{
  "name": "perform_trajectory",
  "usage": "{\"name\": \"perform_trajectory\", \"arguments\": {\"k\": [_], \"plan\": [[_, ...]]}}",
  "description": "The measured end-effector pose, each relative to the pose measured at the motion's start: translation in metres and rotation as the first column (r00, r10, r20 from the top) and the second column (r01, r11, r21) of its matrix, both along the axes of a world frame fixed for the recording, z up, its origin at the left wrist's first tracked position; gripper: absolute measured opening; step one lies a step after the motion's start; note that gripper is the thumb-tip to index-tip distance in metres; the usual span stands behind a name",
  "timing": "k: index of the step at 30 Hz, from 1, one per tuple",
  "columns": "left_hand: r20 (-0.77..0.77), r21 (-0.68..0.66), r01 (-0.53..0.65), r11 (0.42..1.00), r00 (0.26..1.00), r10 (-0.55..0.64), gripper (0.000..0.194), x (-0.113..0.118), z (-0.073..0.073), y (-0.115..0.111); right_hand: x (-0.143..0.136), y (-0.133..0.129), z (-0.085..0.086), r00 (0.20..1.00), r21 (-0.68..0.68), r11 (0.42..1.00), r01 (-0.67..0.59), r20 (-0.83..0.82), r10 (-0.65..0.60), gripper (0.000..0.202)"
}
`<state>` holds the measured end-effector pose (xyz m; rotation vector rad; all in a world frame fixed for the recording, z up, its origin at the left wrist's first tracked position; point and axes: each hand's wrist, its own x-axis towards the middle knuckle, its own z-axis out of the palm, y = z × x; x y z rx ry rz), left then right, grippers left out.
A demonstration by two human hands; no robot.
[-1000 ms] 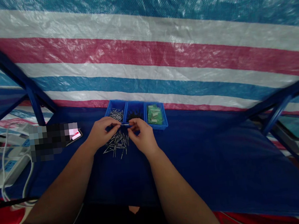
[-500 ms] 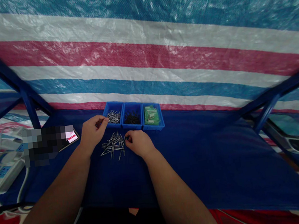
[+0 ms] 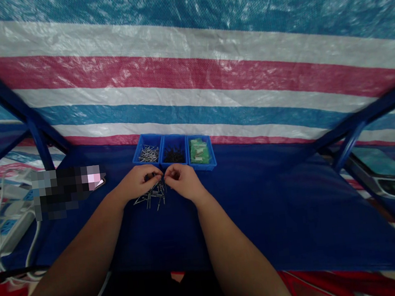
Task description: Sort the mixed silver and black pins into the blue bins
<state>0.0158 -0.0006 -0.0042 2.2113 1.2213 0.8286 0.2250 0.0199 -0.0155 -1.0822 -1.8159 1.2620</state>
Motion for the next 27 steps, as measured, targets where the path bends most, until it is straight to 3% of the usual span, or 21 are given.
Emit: {"name": "perform_trajectory", "arguments": {"k": [4,9,12,15,18,21,27], "plan": [[0.025,-0.035,0.011,0.999,1.000,-0.010,0.015,0.001,0.002,-0.001,-0.004,0.002,0.002,0.976,-0.046,0.996,0.071,-0.203,-0.079,0.022],[0.051,0.035,-0.092,0.995,0.995,0.090,0.014,-0.003,0.004,0.001,-0.004,0.002,0.001,0.960,-0.029,0.987,0.156,-0.229,-0.158,0.028],[0.125,0.080,-0.281,0.956,0.955,0.270,0.016,-0.010,0.001,0.005,-0.002,0.000,0.001,0.983,0.083,0.983,0.166,-0.100,-0.157,0.027],[0.191,0.073,-0.498,0.864,0.858,0.478,0.019,-0.018,-0.004,0.010,-0.001,-0.004,0.002,0.985,0.229,0.972,0.047,0.151,-0.083,0.015],[0.208,0.087,-0.595,0.799,0.795,0.570,0.019,-0.023,-0.007,0.012,-0.005,-0.007,0.002,0.925,0.296,0.953,-0.059,0.375,-0.060,0.011],[0.195,0.089,-0.582,0.808,0.806,0.559,0.017,-0.023,-0.006,0.012,-0.009,-0.010,0.002,0.871,0.327,0.940,-0.093,0.484,-0.082,0.012],[0.140,0.096,-0.387,0.917,0.917,0.372,0.015,-0.017,-0.007,0.009,-0.010,-0.009,0.001,0.832,0.306,0.951,-0.034,0.536,-0.143,0.016]]}}
